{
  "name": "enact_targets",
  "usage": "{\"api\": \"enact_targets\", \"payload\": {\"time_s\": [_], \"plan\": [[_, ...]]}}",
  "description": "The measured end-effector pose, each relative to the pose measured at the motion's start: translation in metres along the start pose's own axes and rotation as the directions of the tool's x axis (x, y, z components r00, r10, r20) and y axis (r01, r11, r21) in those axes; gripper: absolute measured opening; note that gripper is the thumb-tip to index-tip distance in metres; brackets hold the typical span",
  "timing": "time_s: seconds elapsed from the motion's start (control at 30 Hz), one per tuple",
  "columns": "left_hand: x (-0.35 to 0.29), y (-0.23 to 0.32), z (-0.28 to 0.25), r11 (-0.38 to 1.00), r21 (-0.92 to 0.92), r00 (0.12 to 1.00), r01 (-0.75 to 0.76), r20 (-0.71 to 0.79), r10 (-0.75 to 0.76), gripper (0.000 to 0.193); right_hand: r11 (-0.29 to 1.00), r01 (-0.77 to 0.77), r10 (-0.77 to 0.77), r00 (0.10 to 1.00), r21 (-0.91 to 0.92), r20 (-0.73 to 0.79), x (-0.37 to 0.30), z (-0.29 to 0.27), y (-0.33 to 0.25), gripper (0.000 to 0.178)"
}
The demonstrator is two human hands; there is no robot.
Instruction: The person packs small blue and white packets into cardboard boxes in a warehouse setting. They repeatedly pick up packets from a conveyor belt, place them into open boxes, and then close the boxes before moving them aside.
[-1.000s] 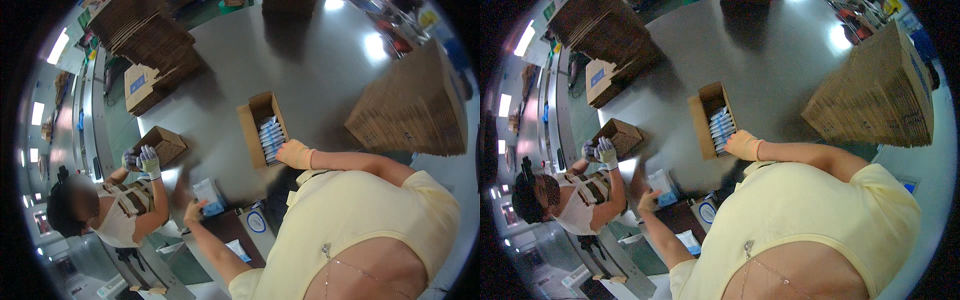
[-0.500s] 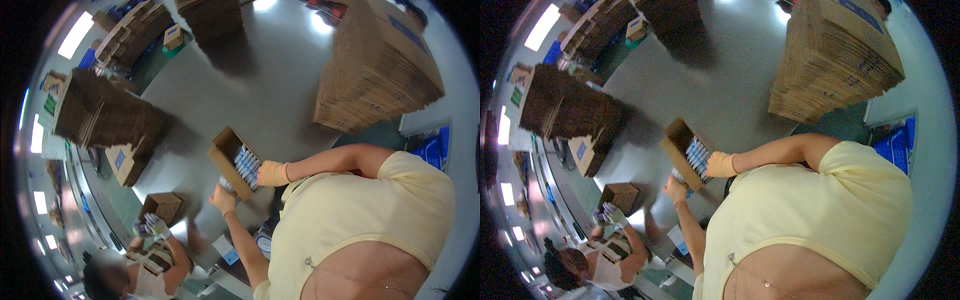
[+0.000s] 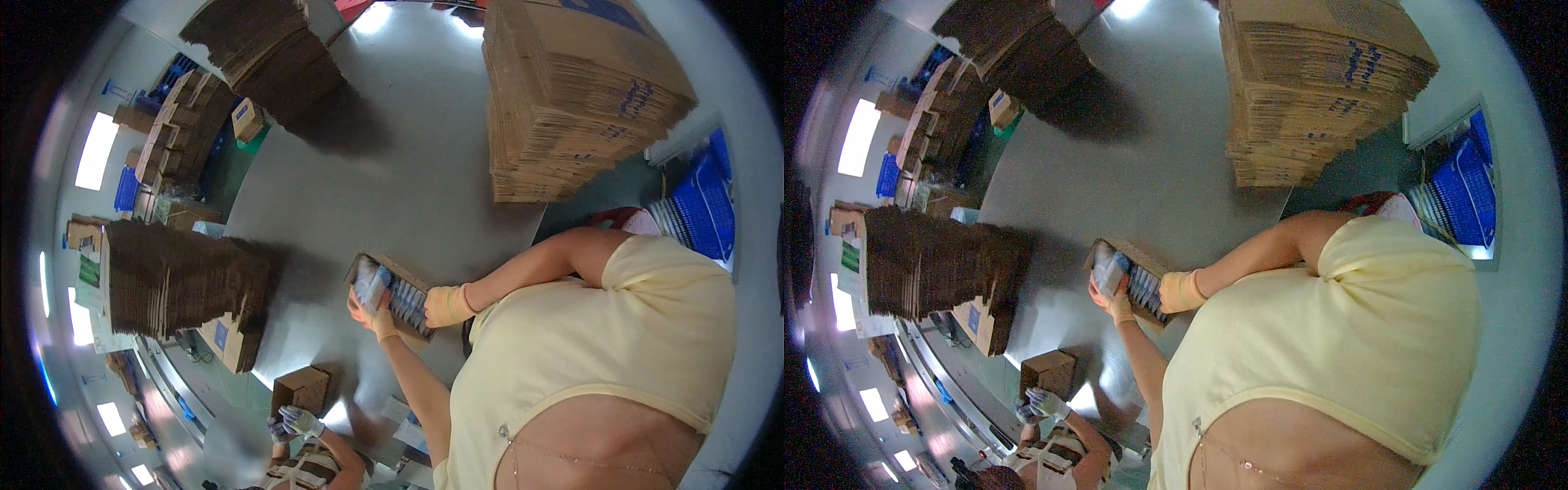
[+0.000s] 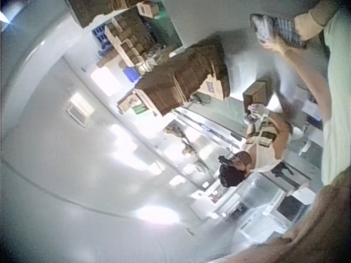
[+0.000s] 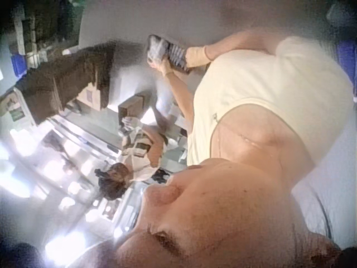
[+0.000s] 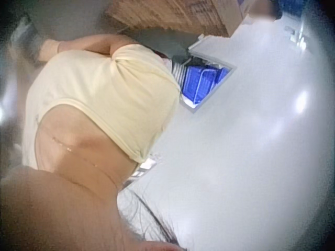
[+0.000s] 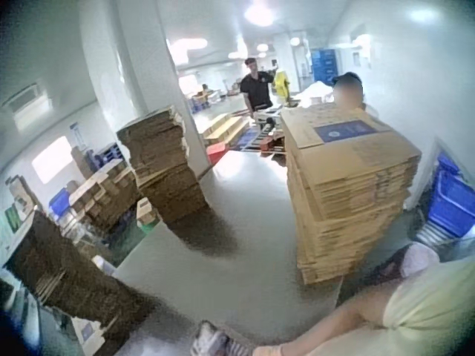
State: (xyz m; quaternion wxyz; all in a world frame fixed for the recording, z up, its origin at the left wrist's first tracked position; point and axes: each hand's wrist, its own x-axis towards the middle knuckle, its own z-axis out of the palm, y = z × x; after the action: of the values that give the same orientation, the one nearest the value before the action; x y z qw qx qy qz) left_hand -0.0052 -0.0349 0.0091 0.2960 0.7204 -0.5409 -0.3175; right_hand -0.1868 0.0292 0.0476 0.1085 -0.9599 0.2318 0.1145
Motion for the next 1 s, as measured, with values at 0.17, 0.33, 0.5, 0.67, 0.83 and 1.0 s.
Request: {"api": "enact_targets", "payload": {"time_s": [0.17, 0.33, 0.5, 0.67, 0.83, 1.0], "plan": [[-0.021, 0.044, 0.005, 0.942, 0.155, 0.925, -0.299, -0.196, 0.326, 0.093, 0.998, -0.055, 0.055, 0.998, 0.017, 0.018, -0.013, 0.010, 0.017, 0.015], [-0.019, 0.012, 0.010, 0.836, 0.350, 0.873, -0.423, -0.088, 0.479, 0.048, 0.999, -0.023, 0.022, 0.999, 0.024, 0.034, 0.011, 0.016, 0.008, 0.014], [-0.006, 0.044, 0.030, 0.651, 0.686, 0.926, -0.326, 0.093, 0.365, 0.028, 0.998, -0.042, 0.046, 0.995, 0.050, -0.086, 0.000, 0.018, 0.013, 0.013], [0.027, 0.032, 0.047, 0.708, 0.681, 0.981, -0.186, 0.168, 0.096, 0.032, 0.947, -0.155, 0.201, 0.969, 0.281, -0.144, 0.006, 0.013, 0.007, 0.011], [-0.020, 0.055, -0.007, 0.845, 0.198, 0.864, -0.496, 0.014, 0.504, 0.042, 0.934, -0.237, 0.315, 0.901, 0.269, -0.297, 0.008, 0.028, 0.029, 0.015], [-0.103, -0.002, -0.062, 0.964, 0.211, 0.978, -0.162, -0.094, 0.185, 0.032, 0.775, -0.542, 0.627, 0.723, 0.325, -0.290, -0.020, 0.007, 0.123, 0.022]]}}
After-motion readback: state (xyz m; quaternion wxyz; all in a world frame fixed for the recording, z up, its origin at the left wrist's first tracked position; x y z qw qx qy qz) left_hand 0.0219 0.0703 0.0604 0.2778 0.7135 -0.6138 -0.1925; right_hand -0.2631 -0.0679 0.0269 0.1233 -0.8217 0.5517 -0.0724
